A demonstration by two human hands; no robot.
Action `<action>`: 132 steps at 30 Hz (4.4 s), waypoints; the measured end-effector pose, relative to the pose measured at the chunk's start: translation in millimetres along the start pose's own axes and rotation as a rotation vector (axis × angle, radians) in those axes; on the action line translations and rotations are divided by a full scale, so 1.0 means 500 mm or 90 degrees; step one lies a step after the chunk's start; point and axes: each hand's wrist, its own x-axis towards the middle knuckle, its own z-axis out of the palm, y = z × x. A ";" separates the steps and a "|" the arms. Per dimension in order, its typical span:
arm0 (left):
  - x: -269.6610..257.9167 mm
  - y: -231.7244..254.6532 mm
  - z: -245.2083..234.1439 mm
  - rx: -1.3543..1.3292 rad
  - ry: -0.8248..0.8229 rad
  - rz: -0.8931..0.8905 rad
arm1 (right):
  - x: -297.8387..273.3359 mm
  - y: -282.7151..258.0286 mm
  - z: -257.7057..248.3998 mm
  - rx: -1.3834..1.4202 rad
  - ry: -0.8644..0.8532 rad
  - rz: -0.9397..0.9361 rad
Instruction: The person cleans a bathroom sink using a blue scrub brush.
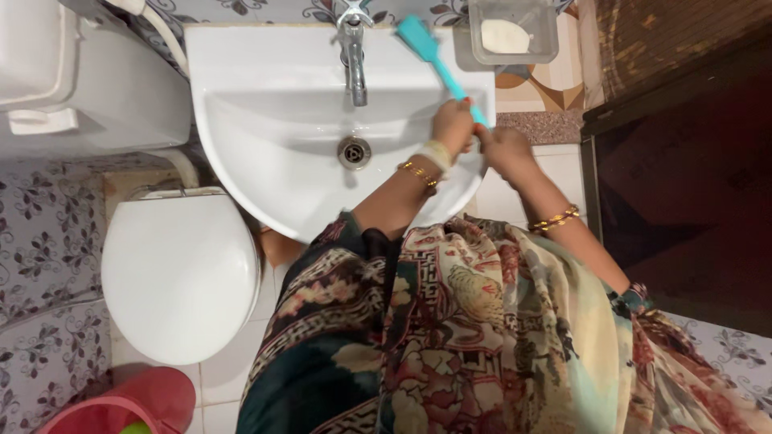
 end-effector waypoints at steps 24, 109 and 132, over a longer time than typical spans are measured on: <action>-0.042 -0.048 0.067 0.126 -0.094 0.042 | -0.111 0.049 -0.012 0.166 0.011 0.110; -0.091 0.040 -0.129 0.505 0.013 0.186 | -0.181 -0.134 0.131 0.833 -0.293 0.164; -0.227 0.026 -0.254 0.444 0.093 0.248 | -0.264 -0.185 0.182 0.692 -0.387 0.162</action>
